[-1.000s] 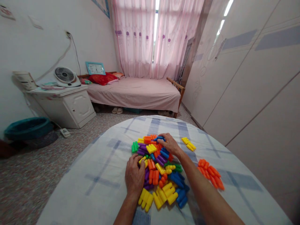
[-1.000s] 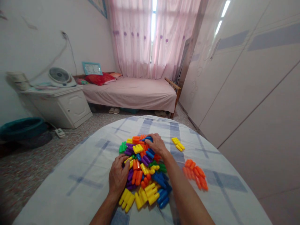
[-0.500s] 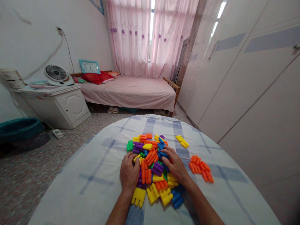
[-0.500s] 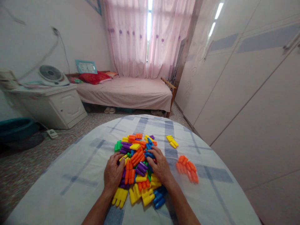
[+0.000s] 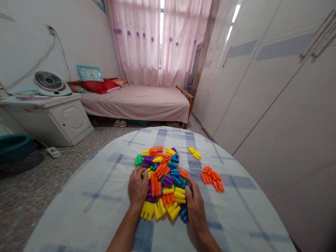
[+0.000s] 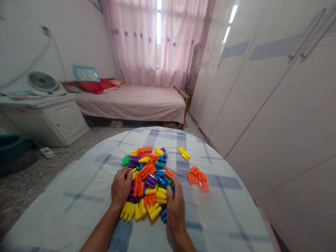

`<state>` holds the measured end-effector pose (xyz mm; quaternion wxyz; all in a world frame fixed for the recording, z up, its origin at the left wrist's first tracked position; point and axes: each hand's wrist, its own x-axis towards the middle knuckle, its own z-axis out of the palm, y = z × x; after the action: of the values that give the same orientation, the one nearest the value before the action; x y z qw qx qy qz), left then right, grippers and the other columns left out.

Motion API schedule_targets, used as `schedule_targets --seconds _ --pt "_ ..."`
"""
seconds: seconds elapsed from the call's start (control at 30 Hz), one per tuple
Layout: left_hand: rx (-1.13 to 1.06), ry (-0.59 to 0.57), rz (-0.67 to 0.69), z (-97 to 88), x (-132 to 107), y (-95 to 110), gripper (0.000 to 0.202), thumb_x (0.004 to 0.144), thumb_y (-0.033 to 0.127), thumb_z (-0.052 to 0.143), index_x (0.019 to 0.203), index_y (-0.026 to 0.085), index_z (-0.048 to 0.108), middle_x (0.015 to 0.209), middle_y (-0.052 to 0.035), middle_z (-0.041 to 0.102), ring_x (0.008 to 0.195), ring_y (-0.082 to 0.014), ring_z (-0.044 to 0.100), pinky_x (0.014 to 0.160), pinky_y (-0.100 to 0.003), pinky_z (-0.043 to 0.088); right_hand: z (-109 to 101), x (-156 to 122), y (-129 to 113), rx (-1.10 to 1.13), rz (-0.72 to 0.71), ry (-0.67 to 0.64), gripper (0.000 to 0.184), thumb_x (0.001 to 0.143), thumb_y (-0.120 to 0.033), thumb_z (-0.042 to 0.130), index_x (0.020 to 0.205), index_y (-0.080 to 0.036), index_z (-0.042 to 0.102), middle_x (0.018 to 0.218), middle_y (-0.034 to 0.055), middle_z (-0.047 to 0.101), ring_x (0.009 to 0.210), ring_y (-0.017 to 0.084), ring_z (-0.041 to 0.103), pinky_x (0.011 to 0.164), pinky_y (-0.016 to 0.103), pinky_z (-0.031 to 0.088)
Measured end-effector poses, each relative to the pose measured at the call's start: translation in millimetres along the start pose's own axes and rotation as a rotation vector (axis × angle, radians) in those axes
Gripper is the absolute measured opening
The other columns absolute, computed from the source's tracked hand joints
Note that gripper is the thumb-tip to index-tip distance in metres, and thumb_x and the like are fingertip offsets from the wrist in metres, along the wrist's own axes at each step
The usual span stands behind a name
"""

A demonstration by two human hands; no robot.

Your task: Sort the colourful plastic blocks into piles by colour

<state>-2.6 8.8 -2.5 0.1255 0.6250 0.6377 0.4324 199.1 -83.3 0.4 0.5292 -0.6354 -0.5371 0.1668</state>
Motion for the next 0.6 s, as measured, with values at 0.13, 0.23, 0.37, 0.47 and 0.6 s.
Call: schedule_targets --seconds 0.13,0.23,0.37,0.47,0.6 --pt "0.000 0.011 0.008 -0.3 1.0 0.9 0.030 0.088 0.034 0.039 0.093 0.020 0.064 0.108 -0.0082 0.061 0.104 -0.0231 0.055 0.094 -0.037 0.043 -6.0 3.3 -9.4 -0.014 -0.091 0.014 0.035 0.091 -0.035 0.040 0.123 -0.025 0.053 0.128 0.0063 0.055 0.120 0.022 0.049 0.103 0.044 0.038" --pt "0.011 0.004 0.005 -0.6 1.6 2.3 0.030 0.087 0.034 0.040 0.093 0.018 0.064 0.108 -0.0093 0.062 0.104 -0.0237 0.056 0.094 -0.038 0.043 -17.9 8.6 -5.2 -0.064 -0.173 -0.016 0.028 0.088 -0.036 0.047 0.112 -0.025 0.056 0.116 0.0069 0.059 0.112 0.024 0.052 0.098 0.045 0.039" --pt "0.038 0.004 -0.011 -0.5 2.1 2.7 0.030 0.086 0.034 0.040 0.094 0.017 0.065 0.109 -0.0103 0.062 0.104 -0.0243 0.056 0.094 -0.038 0.044 -26.5 5.8 -3.9 -0.178 -0.281 -0.216 0.028 0.080 -0.031 0.058 0.107 -0.025 0.057 0.112 0.0061 0.060 0.109 0.025 0.052 0.094 0.042 0.041" --pt "0.045 0.012 0.003 -0.3 2.3 2.0 0.030 0.086 0.033 0.040 0.094 0.018 0.065 0.107 -0.0100 0.062 0.102 -0.0235 0.057 0.092 -0.038 0.044 -26.4 1.7 -9.5 -0.251 -0.336 -0.311 0.036 0.075 -0.027 0.062 0.111 -0.025 0.056 0.116 0.0070 0.057 0.113 0.026 0.050 0.096 0.042 0.039" --pt "0.042 0.021 0.031 -0.3 2.7 0.7 0.029 0.086 0.033 0.041 0.092 0.019 0.065 0.104 -0.0087 0.063 0.101 -0.0227 0.057 0.092 -0.036 0.044 -24.3 1.6 -14.1 -0.274 -0.350 -0.283 0.034 0.074 -0.024 0.062 0.107 -0.025 0.056 0.113 0.0070 0.059 0.112 0.026 0.051 0.096 0.043 0.038"
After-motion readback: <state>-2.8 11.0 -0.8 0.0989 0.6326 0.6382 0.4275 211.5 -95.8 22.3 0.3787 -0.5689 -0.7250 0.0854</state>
